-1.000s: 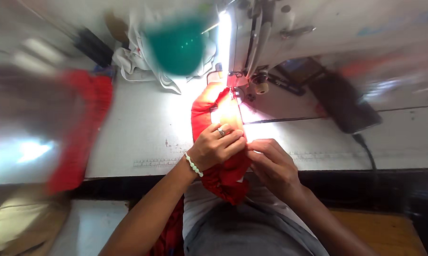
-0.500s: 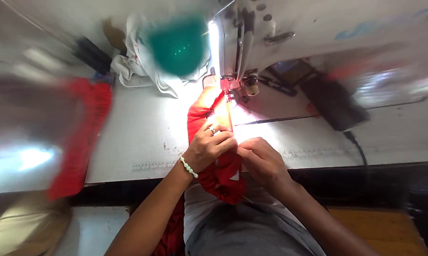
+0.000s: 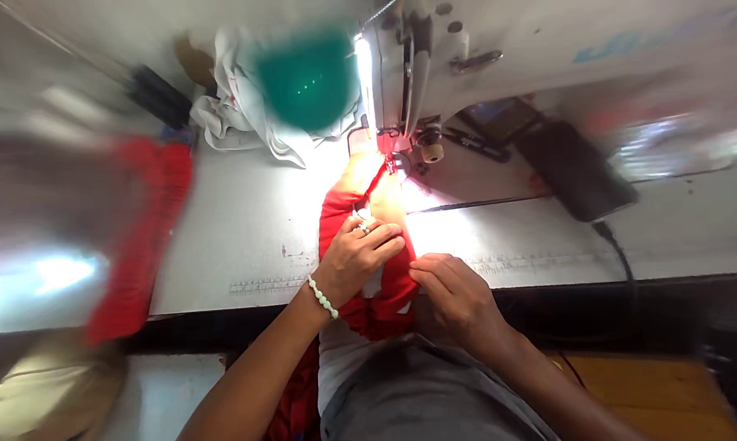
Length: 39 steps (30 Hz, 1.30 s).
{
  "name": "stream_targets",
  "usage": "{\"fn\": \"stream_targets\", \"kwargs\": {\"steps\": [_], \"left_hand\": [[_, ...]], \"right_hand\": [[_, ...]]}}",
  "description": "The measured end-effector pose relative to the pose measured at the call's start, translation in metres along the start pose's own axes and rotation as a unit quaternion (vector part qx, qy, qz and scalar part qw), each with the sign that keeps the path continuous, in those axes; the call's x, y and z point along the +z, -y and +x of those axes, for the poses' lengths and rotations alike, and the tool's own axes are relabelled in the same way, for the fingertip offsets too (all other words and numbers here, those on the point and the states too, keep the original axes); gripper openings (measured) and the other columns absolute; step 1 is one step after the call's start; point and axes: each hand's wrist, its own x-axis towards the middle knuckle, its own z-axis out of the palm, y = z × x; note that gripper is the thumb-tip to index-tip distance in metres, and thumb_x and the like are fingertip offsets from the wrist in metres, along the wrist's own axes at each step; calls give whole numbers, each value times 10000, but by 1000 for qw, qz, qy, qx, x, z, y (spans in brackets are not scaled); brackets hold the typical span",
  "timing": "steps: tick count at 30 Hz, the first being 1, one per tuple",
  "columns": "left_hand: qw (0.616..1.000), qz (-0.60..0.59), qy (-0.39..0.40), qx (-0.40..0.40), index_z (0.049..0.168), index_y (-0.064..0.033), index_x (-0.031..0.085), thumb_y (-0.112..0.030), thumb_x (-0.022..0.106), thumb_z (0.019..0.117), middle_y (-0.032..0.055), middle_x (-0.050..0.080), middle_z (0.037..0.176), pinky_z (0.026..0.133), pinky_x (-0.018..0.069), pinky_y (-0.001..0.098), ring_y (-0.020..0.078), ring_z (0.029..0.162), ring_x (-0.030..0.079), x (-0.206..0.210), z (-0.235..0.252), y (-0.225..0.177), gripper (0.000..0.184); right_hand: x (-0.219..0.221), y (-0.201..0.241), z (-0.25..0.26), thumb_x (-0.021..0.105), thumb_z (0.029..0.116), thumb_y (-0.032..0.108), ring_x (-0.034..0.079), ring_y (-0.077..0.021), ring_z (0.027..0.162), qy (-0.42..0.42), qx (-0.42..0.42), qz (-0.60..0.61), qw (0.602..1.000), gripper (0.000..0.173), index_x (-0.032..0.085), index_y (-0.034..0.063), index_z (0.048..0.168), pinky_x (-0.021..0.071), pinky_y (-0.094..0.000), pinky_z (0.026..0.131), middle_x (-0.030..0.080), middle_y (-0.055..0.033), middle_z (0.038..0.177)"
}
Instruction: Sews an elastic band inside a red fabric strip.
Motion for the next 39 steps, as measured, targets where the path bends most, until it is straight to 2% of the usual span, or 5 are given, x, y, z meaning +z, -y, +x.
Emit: {"fn": "stream_targets", "kwargs": {"steps": [6,12,25,32,39], "left_hand": [[995,-59,60,-48,1220,-148,740,-155,413,1033,32,686,1351,1135,403,445,222,1345,573,-12,-17,2,377],[987,10,77,-141,1280,-197,723,-497,439,1047,20,662,1382,948,475,475,272,1248,606,1,7,-3,474],[982,6,116,-147,1366,-283,675,-510,474,1026,24,549,1521,1061,404,500,243,1404,497,3,19,34,456],[992,6,73,-103,1270,-261,743,-417,564,1009,123,650,1350,1039,409,531,311,1276,577,4,37,62,353],[997,10,37,-72,1117,-158,796,-173,582,984,85,734,1165,1000,447,489,274,1112,660,5,39,51,253]], "right_hand": [[0,5,3,536,976,-15,726,-274,1029,12,-11,-13,1000,183,713,8,938,570,-308,922,758,-133,965],[-6,4,5,525,981,-11,732,-270,1008,38,-30,-33,998,192,709,7,929,567,-324,937,757,-136,961],[2,-15,35,524,964,-23,737,-268,935,66,-26,-54,996,211,732,10,948,576,-326,841,763,-146,982],[15,-37,61,559,943,-23,713,-285,819,66,-19,-60,996,182,737,-5,914,573,-358,719,738,-148,904],[20,-60,78,560,941,-8,721,-344,1071,95,1,-45,994,204,749,-27,1017,586,-445,904,738,-207,1092]]}}
